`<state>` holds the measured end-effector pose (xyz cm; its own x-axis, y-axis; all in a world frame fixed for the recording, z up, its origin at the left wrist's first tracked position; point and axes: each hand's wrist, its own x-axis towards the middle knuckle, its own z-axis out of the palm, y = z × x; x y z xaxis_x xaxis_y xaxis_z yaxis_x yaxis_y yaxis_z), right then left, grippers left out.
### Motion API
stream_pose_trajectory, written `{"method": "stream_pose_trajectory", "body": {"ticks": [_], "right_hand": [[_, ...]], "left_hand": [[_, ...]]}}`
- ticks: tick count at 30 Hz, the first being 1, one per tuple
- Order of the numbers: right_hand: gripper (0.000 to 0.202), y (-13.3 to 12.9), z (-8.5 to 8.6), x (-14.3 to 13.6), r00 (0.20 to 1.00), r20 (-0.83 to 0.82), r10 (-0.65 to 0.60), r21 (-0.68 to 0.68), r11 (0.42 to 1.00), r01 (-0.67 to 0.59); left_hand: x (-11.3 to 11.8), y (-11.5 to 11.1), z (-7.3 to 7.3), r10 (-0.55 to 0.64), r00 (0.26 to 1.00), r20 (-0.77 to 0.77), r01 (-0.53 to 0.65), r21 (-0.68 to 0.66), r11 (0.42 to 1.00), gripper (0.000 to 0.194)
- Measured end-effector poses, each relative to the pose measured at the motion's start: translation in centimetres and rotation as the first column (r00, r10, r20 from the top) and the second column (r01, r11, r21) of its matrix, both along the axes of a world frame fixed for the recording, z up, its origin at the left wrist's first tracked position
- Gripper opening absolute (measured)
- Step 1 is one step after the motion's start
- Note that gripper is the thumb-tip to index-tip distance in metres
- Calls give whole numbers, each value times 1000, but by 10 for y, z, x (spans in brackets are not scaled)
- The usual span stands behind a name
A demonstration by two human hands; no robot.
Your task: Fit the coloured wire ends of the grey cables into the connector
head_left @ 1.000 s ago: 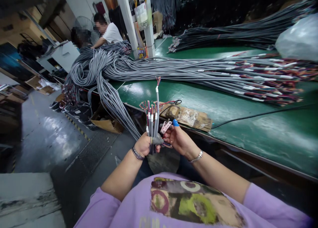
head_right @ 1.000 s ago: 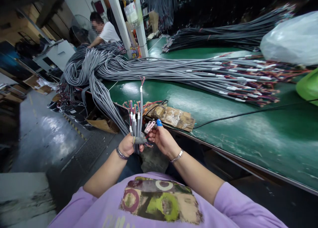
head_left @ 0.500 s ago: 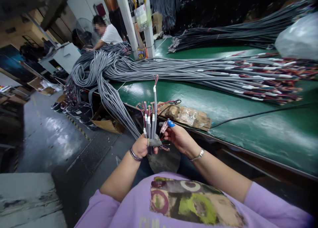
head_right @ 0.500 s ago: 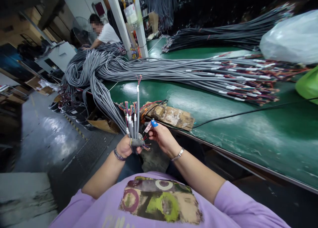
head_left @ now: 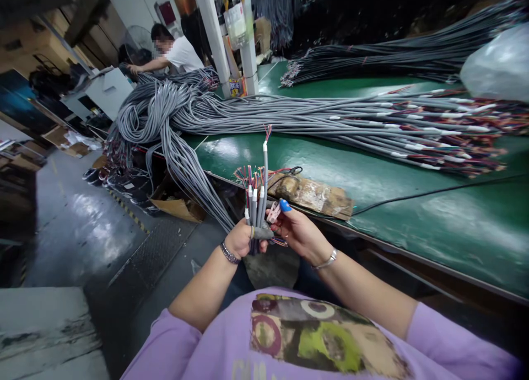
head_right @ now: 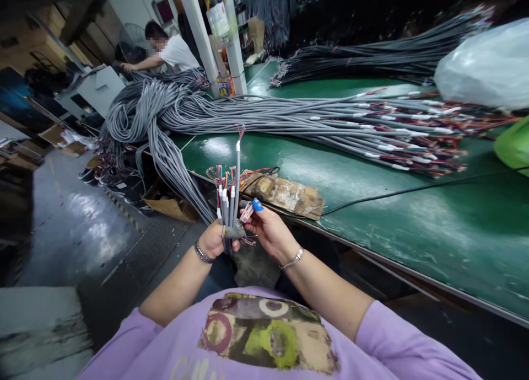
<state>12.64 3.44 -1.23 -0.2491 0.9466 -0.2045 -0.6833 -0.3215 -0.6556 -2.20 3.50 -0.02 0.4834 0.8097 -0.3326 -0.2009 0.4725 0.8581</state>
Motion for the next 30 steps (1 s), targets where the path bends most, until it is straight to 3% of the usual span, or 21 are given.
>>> {"method": "stream_pose_trajectory", "body": {"ticks": [7,12,20,26,30], "right_hand": [[42,-7,6,4,997,-8,80,-114,990,-81],[46,-12,11,6,989,-16,150,-70,986,-151],[35,-14,12,9,990,-21,136,-90,986,-137],[24,-12,8,6,996,15,87,-65,994,-86],[28,-11,8,4,998,6,57,-42,998,-57]], "left_hand": [[-1,-11,1,93,995,-40,-92,19,996,30],[1,-24,4,185,980,-69,-181,58,982,30],[4,-47,5,198,975,-98,-185,129,974,29],[8,-49,11,362,927,-97,-351,112,930,30],[12,-43,13,398,914,-85,-391,85,916,31]]}}
